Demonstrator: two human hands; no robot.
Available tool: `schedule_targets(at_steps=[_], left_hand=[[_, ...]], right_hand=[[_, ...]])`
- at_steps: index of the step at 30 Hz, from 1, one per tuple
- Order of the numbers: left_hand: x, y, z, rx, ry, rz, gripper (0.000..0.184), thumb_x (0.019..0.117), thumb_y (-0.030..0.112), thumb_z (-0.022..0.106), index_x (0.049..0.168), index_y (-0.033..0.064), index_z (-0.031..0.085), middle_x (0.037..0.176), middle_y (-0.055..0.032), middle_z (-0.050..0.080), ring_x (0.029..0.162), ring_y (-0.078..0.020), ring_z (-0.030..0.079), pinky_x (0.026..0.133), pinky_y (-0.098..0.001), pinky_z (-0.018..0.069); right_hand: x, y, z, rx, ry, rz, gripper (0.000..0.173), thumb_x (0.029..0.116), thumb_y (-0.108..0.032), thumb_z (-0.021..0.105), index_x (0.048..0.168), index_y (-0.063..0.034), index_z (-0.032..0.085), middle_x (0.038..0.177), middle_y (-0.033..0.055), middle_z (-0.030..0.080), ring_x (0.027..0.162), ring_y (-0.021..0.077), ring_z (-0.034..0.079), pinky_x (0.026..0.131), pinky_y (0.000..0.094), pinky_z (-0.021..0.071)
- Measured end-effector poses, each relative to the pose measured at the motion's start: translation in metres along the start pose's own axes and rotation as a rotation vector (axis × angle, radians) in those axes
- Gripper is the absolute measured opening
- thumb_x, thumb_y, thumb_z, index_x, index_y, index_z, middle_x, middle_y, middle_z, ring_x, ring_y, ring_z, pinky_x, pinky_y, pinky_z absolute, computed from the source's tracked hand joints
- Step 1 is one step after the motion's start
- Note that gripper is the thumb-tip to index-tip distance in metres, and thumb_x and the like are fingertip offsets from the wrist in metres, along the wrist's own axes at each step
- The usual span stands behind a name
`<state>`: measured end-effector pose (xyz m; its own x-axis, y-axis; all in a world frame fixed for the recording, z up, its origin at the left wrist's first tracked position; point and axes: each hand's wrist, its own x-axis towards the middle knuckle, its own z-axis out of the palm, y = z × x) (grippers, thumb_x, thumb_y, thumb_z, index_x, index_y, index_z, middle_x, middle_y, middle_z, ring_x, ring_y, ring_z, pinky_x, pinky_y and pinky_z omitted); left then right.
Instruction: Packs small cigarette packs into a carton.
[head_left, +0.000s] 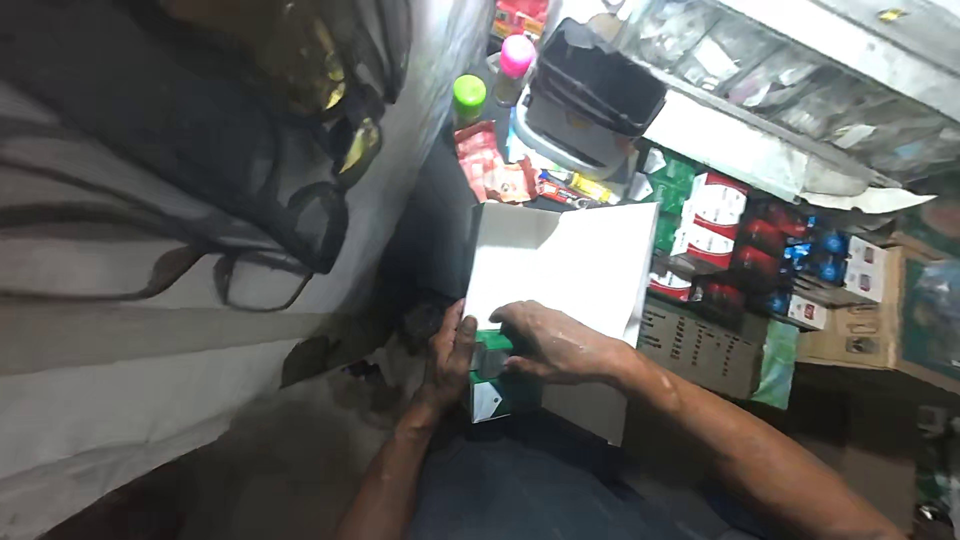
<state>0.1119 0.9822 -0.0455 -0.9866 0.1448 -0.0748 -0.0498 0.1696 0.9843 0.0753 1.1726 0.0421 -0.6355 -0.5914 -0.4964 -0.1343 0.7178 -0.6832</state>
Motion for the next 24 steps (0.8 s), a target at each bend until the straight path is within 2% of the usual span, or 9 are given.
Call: schedule_targets(at_steps=[3,5,7,9,11,15,18,20,24], left_hand=[[-0.005,0.007,0.0,-0.014,0.025,-0.009,0.049,0.1086,0.02,0.034,0.134,-0.0198,0.047,0.117,-0.0166,0.066,0.104,0.0043,0.062,0.096,-0.0161,0.0499],[-0.01,0.005,-0.003,-0.043,0.07,0.013,0.048,0.1068,0.016,0.035,0.132,-0.0235,0.044,0.119,-0.0152,0.065,0.107,0.0097,0.06,0.098,-0.0124,0.0479],[-0.014,0.006,-0.008,-0.038,0.109,-0.023,0.052,0.1076,0.019,0.036,0.136,-0.0238,0.042,0.125,-0.018,0.063,0.112,0.011,0.057,0.101,-0.011,0.0454],[-0.017,0.012,-0.011,0.017,0.118,-0.081,0.057,0.1097,0.03,0.034,0.137,-0.0198,0.044,0.127,-0.0164,0.062,0.113,0.0113,0.056,0.101,-0.0102,0.045],[-0.017,0.014,-0.013,0.052,0.113,-0.086,0.062,0.1094,0.035,0.034,0.138,-0.0191,0.044,0.129,-0.0183,0.06,0.116,0.0102,0.055,0.102,-0.0103,0.0436],[-0.018,0.015,-0.007,0.029,0.106,-0.056,0.06,0.1094,0.033,0.035,0.137,-0.0192,0.044,0.126,-0.0136,0.062,0.112,0.0136,0.055,0.099,-0.0076,0.0444],[-0.017,0.018,-0.003,0.003,0.083,-0.065,0.058,0.1095,0.031,0.036,0.137,-0.0187,0.043,0.123,-0.0088,0.064,0.108,0.0151,0.057,0.096,-0.0065,0.0469],[-0.018,0.018,-0.001,0.001,0.086,-0.069,0.055,0.1094,0.028,0.035,0.137,-0.0196,0.042,0.122,-0.0085,0.063,0.107,0.0156,0.057,0.095,-0.0058,0.0464],[-0.02,0.017,0.0,0.025,0.104,-0.081,0.057,0.1093,0.028,0.034,0.137,-0.0217,0.041,0.126,-0.0148,0.062,0.111,0.0143,0.055,0.098,-0.0065,0.0441]], right_hand=[[-0.021,-0.016,-0.007,-0.04,0.209,-0.116,0.046,0.0926,-0.019,0.073,0.13,0.0042,0.061,0.117,0.0249,0.065,0.111,0.0402,0.063,0.095,0.0527,0.0515],[-0.055,-0.035,-0.021,-0.076,0.498,-0.284,0.044,0.0876,-0.017,0.076,0.125,0.0029,0.066,0.113,0.0207,0.068,0.105,0.0334,0.066,0.089,0.0442,0.0566],[-0.099,-0.046,-0.046,-0.122,0.72,-0.37,0.041,0.0912,-0.021,0.073,0.126,0.0002,0.068,0.12,0.015,0.069,0.114,0.0226,0.065,0.097,0.0342,0.0559],[-0.137,-0.032,-0.071,-0.25,0.839,-0.263,0.042,0.0908,-0.021,0.067,0.128,-0.0003,0.067,0.125,0.0128,0.069,0.122,0.0213,0.062,0.106,0.0351,0.0508],[-0.146,0.009,-0.083,-0.342,0.824,0.021,0.046,0.0809,-0.011,0.072,0.126,-0.0032,0.069,0.12,0.0147,0.069,0.115,0.0293,0.064,0.099,0.0452,0.0528],[-0.093,0.143,-0.063,-0.139,0.435,0.494,0.042,0.0876,-0.018,0.082,0.125,-0.0028,0.069,0.118,0.0255,0.067,0.113,0.0438,0.063,0.099,0.0628,0.0491],[-0.061,0.19,-0.049,-0.067,0.311,0.538,0.04,0.0925,-0.019,0.077,0.128,-0.003,0.068,0.121,0.0255,0.067,0.116,0.0424,0.063,0.101,0.0611,0.0478],[-0.05,0.199,-0.051,-0.063,0.283,0.53,0.047,0.0962,-0.018,0.072,0.139,-0.0022,0.061,0.132,0.0274,0.061,0.126,0.0447,0.057,0.106,0.0635,0.0432],[-0.051,0.19,-0.049,-0.152,0.451,0.512,0.055,0.0998,-0.018,0.066,0.149,0.0,0.049,0.145,0.0261,0.055,0.135,0.0458,0.051,0.11,0.0669,0.0382]])
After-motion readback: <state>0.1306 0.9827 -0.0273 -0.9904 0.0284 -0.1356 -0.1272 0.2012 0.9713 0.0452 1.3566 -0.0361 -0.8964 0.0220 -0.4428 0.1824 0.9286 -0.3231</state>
